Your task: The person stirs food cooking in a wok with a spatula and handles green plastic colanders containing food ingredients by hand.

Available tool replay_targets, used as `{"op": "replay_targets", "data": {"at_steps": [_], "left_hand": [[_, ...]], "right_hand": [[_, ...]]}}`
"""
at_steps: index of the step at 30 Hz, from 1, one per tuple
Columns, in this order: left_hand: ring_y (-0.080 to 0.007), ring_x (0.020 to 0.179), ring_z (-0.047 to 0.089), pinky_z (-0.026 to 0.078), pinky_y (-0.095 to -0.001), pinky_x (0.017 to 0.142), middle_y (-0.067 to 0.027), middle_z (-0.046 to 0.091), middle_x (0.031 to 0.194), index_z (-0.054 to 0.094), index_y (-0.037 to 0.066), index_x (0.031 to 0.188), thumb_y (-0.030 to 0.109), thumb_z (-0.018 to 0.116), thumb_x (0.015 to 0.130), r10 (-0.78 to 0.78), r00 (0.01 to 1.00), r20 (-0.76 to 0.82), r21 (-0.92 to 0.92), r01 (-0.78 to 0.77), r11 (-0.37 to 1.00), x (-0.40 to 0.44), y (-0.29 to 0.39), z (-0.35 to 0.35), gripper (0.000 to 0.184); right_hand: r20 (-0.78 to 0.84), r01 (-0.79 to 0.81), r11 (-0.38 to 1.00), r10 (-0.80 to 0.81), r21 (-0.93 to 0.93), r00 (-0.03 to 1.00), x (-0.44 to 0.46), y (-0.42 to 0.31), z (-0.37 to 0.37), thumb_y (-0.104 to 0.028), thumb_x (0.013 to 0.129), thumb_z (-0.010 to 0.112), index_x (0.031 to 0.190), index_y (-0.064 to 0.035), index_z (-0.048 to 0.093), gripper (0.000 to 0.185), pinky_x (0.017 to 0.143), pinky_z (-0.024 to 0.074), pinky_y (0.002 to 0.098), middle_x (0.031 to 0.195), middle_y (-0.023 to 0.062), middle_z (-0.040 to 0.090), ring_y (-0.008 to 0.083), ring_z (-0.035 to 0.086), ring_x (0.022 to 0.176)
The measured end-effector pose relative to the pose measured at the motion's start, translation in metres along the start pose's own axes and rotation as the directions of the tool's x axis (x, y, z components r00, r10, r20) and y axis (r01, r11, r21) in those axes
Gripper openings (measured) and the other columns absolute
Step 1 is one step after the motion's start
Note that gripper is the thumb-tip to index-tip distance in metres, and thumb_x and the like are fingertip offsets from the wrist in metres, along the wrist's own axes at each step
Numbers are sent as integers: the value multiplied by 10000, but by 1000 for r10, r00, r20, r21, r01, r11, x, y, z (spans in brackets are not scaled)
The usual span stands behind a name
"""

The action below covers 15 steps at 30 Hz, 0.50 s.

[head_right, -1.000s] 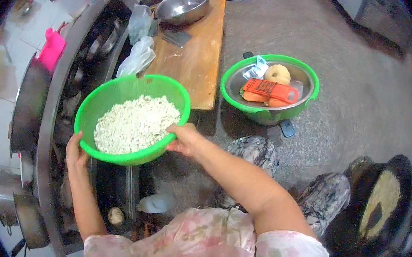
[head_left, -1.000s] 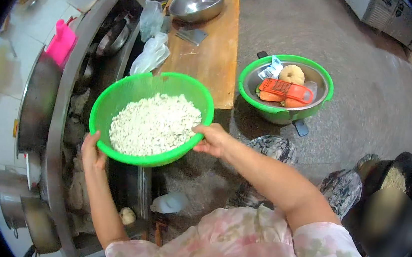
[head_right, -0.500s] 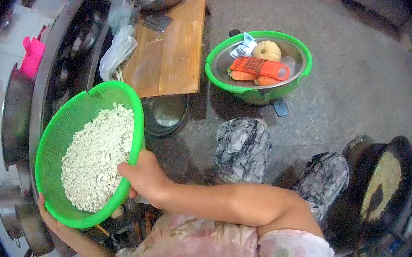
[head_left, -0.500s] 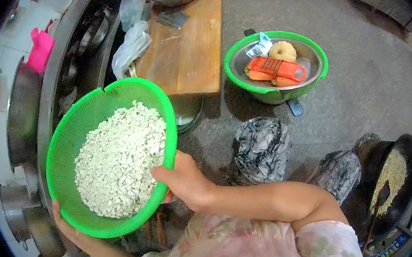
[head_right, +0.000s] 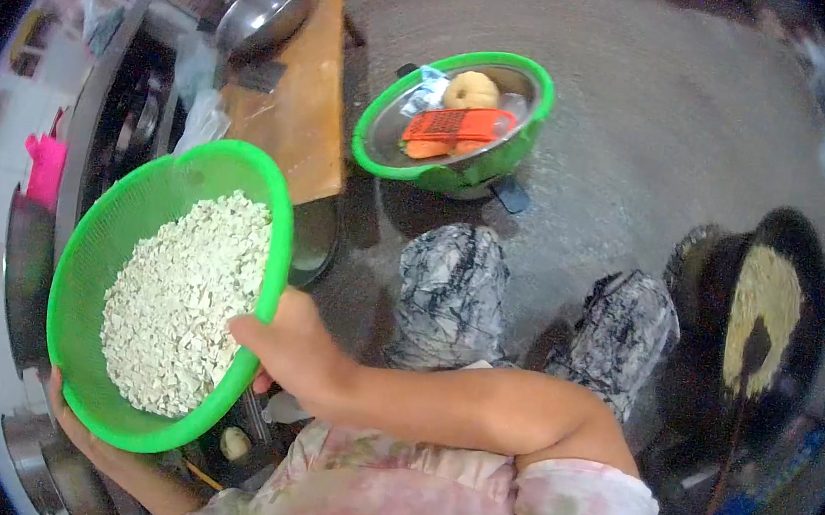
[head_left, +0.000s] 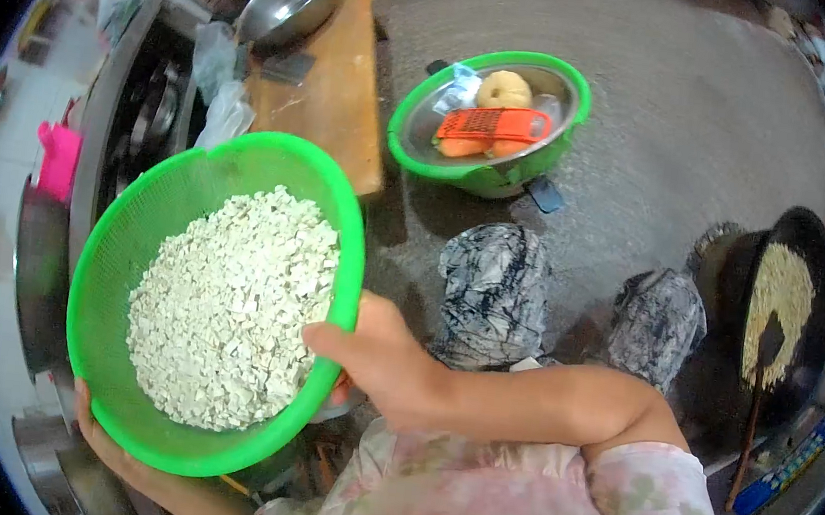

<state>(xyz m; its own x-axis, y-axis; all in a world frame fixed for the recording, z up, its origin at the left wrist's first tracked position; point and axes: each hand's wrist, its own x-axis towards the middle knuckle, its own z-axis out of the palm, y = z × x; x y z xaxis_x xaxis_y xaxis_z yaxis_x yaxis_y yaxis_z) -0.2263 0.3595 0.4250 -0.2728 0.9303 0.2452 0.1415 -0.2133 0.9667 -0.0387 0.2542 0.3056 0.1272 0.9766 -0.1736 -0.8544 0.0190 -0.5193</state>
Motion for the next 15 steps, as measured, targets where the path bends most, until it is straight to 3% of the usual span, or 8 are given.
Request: {"op": "replay_targets", "data": {"at_steps": [2,4,5,6,8,12,14,15], "left_hand": [[-271,1067,531,412,-416,938,-149,542,1195,519,9,1188,250,511,857,-79,966,245,-157,120,980,36,-11,-36,409],[-264,1059,544,430,-414,931,-153,556,1177,521,4,1184,208,518,861,-161,777,609,-459,511,727,110,-64,-83,382],[-252,1049,559,450,-410,920,-156,571,1156,521,-11,1177,138,515,869,48,716,697,-431,365,825,135,-89,-97,343],[-249,1049,559,450,-405,920,-158,570,1157,518,-16,1177,133,511,874,60,629,775,-450,481,753,149,-101,-100,338],[-241,1051,559,450,-396,920,-161,568,1158,513,-27,1175,124,502,884,96,462,882,-421,678,603,182,-118,-93,328],[-210,979,573,470,-335,864,-129,591,1078,507,-42,1155,101,534,880,230,302,925,-378,668,641,230,-123,-82,311],[-190,984,566,458,-331,864,-113,603,1057,539,-40,1119,105,567,865,226,279,933,-358,689,630,267,-120,-86,294],[-181,978,568,460,-321,854,-105,608,1051,552,-37,1105,98,580,855,300,204,932,-351,714,605,285,-114,-104,285]], "right_hand": [[-115,52,995,-62,-83,991,-27,10,19,-149,848,545,1022,8,516,237,420,433,217,796,68,594,102,551,574],[-226,175,958,-227,-228,947,-26,63,51,-142,843,552,1023,10,508,240,408,432,221,797,74,601,118,554,547],[-297,200,940,-282,-277,912,-30,80,62,-138,841,551,1024,13,508,241,402,431,224,796,80,604,123,557,542],[-358,224,921,-335,-318,871,-33,94,69,-133,838,551,1025,15,507,242,395,430,227,794,87,607,127,560,537],[-345,366,857,-489,-363,801,-32,119,77,-131,823,560,943,10,545,185,383,432,243,729,76,605,131,559,518],[-437,476,730,-679,-491,590,-25,174,116,-156,793,612,929,13,557,223,384,431,228,716,66,614,130,567,517],[-468,530,655,-756,-538,458,-14,202,148,-198,790,612,931,0,567,248,425,444,226,726,50,608,119,562,539],[-478,550,620,-784,-560,397,-14,223,180,-211,789,612,932,-4,570,256,444,451,226,736,45,607,115,564,555]]}}
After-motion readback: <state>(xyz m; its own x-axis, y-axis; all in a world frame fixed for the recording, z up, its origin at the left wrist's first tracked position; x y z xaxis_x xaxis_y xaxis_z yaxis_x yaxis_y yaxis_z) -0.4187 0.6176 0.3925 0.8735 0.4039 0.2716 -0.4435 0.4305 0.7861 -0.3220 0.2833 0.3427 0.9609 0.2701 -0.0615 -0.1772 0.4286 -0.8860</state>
